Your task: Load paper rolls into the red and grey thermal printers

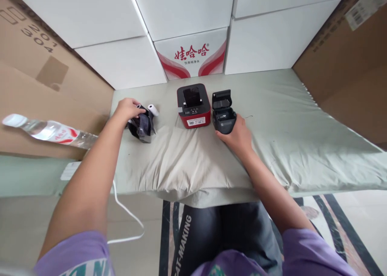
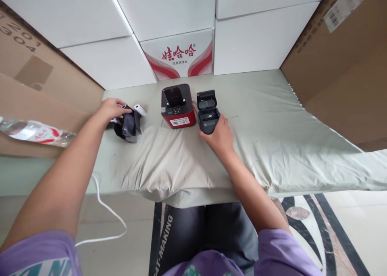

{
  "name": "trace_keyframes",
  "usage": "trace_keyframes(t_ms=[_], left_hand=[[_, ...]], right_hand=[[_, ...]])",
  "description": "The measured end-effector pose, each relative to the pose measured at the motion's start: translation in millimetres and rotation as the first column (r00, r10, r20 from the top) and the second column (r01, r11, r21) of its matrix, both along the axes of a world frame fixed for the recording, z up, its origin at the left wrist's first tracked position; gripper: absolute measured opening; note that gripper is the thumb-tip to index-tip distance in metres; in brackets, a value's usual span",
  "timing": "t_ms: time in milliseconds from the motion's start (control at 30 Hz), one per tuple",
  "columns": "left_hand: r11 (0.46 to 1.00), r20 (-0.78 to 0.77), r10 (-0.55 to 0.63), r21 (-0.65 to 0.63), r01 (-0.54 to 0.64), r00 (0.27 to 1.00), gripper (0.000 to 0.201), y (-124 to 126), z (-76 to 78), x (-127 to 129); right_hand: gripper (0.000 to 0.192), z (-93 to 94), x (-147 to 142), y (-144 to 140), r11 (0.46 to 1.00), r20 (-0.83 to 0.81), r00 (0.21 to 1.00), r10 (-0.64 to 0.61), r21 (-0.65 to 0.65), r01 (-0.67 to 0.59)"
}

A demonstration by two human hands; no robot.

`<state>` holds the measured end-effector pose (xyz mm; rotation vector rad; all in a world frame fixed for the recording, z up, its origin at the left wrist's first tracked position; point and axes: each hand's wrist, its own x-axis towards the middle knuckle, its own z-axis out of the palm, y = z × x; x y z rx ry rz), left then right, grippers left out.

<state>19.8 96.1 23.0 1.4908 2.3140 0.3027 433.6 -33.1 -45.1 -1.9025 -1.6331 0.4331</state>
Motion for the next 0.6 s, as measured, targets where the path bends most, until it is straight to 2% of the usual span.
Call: trace_keyframes(t_ms=[167,233,333,400,533,600], left_hand=[[0.997,-0.051,-0.021,-0.079,0.017,0.998,0.046,5.1,0.1,16.7],[0.992,-0.158,-0.066,-0.113,0.048,0.985,0.042,6.1,-4.6,20.3],[0.985,-0.358,-0.166,-0.103,0.138,0.919,0.043,4.2,-8.1,23.9],[0.987,-0.413,-0.161,-0.085,0.138,0.896,0.045,1.4,-4.3,25.7],[0.996,-0.419,-0.064,0.022,0.081,0.906,0.046,-0.6,11.9,27.8],[0.991,-0.373,-0.110,0.032,0.131,0.921,0.051,2.3,15.4,29.7]], right_hand=[[0.094,-3.4,0.9,1.1,1.000,-0.001,1.000,0.001,0.000,-0.001],[0.094,-3.5,1.1,1.2,1.000,-0.004,1.000,0.006,0.012,-0.006],[0.094,-1.8,0.8,0.7,1.000,-0.006,1.000,0.011,0.005,-0.011],[0.093,0.2,0.3,0.0,1.000,-0.007,1.000,0.010,-0.009,-0.010],[0.091,2.4,-0.7,-0.9,1.000,-0.006,1.000,0.005,-0.027,-0.006],[0.093,2.0,-0.7,-0.9,1.000,-0.002,1.000,0.003,-0.027,-0.003]])
